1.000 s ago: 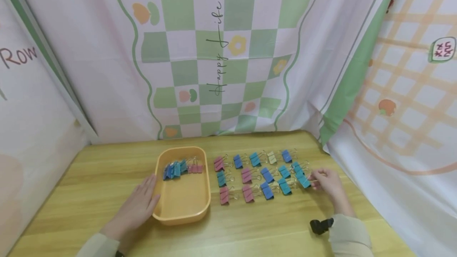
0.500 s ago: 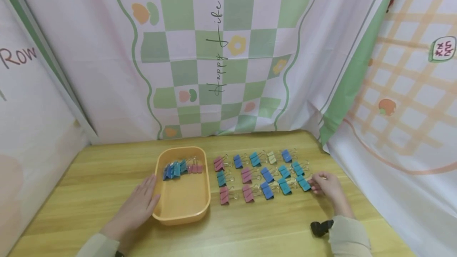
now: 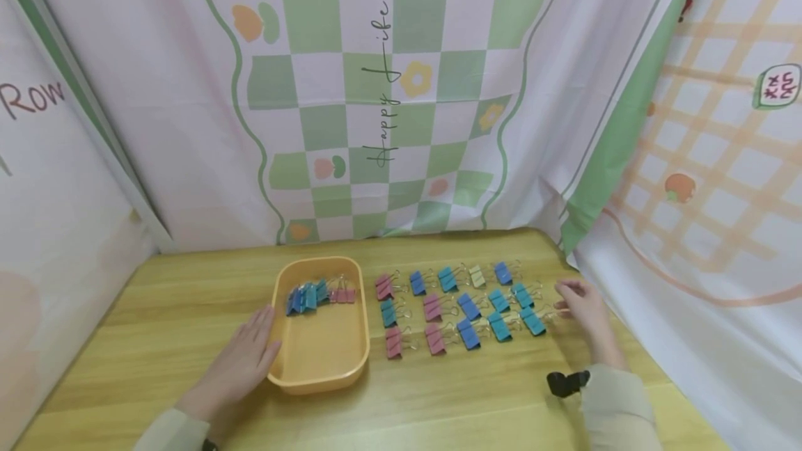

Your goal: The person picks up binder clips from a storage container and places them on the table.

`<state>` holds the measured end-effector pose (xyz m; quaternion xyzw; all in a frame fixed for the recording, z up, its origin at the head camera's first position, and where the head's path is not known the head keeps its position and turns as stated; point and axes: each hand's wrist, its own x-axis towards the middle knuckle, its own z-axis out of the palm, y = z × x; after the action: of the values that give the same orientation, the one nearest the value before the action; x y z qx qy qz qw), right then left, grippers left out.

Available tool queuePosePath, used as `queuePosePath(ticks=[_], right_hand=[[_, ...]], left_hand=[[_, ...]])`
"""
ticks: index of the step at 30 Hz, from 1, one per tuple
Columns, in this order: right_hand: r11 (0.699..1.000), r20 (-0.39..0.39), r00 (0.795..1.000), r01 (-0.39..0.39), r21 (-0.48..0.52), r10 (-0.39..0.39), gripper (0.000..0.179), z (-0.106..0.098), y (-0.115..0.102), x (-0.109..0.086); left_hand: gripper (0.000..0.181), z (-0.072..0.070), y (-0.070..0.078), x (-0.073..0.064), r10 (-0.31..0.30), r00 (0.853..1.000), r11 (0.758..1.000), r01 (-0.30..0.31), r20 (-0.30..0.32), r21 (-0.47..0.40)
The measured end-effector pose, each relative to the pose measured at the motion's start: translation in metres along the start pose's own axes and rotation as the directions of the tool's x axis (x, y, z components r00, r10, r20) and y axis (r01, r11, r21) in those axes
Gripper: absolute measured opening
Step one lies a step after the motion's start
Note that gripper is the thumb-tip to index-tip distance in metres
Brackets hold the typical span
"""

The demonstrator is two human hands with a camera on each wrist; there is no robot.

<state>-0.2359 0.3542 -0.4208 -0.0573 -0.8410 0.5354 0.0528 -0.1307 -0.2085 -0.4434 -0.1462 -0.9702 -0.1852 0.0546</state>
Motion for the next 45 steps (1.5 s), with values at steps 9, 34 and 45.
queuePosePath(ticks=[9, 34, 45], right_hand=[[0.984, 0.077, 0.982, 0.176, -0.025, -0.173, 0.051, 0.014, -0.06, 0.017], [0.944, 0.354, 0.875, 0.303, 0.132, -0.331, 0.034, 0.161, -0.166, 0.014], [0.94, 0.501, 0.797, 0.313, 0.136, -0.338, 0.028, 0.213, -0.183, -0.005]], left_hand=[[0.058, 0.001, -0.002, 0.001, -0.009, 1.0, 1.0, 0.009, 0.007, 0.005], [0.058, 0.003, -0.003, 0.001, -0.024, 1.0, 1.0, 0.024, 0.013, 0.005], [0.058, 0.002, -0.003, 0.002, -0.028, 1.0, 1.0, 0.028, 0.012, 0.014]])
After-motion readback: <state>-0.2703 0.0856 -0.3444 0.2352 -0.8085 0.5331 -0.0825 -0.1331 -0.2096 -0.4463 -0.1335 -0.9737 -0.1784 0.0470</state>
